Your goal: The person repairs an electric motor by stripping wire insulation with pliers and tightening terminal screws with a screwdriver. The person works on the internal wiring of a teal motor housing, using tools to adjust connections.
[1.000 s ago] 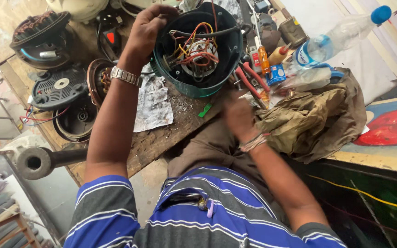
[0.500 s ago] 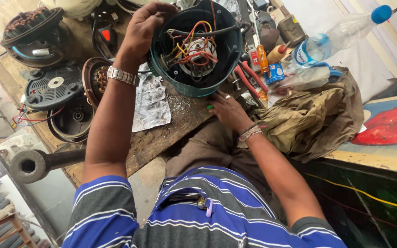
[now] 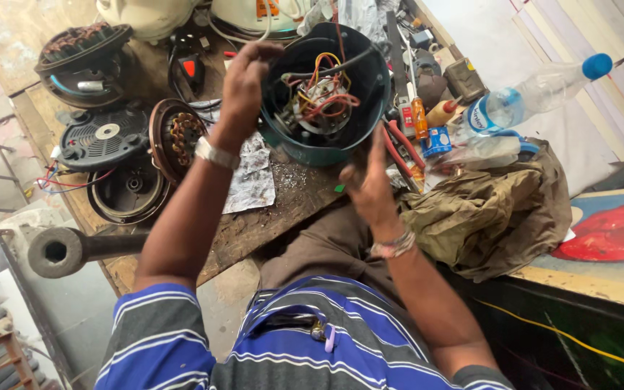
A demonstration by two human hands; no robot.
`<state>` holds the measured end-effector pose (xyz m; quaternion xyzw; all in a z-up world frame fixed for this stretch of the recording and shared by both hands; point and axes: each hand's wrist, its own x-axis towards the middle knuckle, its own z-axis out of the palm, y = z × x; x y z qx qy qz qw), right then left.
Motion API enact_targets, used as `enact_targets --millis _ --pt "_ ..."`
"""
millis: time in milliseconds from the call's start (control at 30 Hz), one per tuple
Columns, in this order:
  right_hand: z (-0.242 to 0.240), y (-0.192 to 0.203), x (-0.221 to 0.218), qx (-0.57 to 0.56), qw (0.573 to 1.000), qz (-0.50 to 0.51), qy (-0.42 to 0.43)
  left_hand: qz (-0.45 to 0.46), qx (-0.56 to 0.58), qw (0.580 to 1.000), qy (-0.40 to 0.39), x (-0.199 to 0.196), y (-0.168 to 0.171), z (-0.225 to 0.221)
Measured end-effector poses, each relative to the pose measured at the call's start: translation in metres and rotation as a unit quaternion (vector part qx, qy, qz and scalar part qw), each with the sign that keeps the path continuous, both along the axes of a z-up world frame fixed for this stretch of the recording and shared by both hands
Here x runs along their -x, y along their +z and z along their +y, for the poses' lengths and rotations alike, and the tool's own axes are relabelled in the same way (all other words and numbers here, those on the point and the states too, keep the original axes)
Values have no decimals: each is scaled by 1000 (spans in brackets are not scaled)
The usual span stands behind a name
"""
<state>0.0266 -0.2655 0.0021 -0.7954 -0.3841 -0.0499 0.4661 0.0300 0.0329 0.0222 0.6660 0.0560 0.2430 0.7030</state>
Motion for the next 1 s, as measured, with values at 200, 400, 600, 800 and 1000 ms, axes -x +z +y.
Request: enact_targets --millis 200,400,600,800,1000 --pt "-3 32 -68 -185 944 270 49 49 25 975 215 55 -10 -98" --pt "-22 72 -26 41 987 -154 3 -21 -176 974 142 87 8 -85" --pt "-4 95 -20 117 966 -226 40 -32 -461 884 75 112 28 -59" --pt "4 95 -25 123 975 -186 11 -14 -426 904 14 99 40 -49" --pt "2 86 -24 76 985 -154 18 -14 -416 909 -17 95 43 -48"
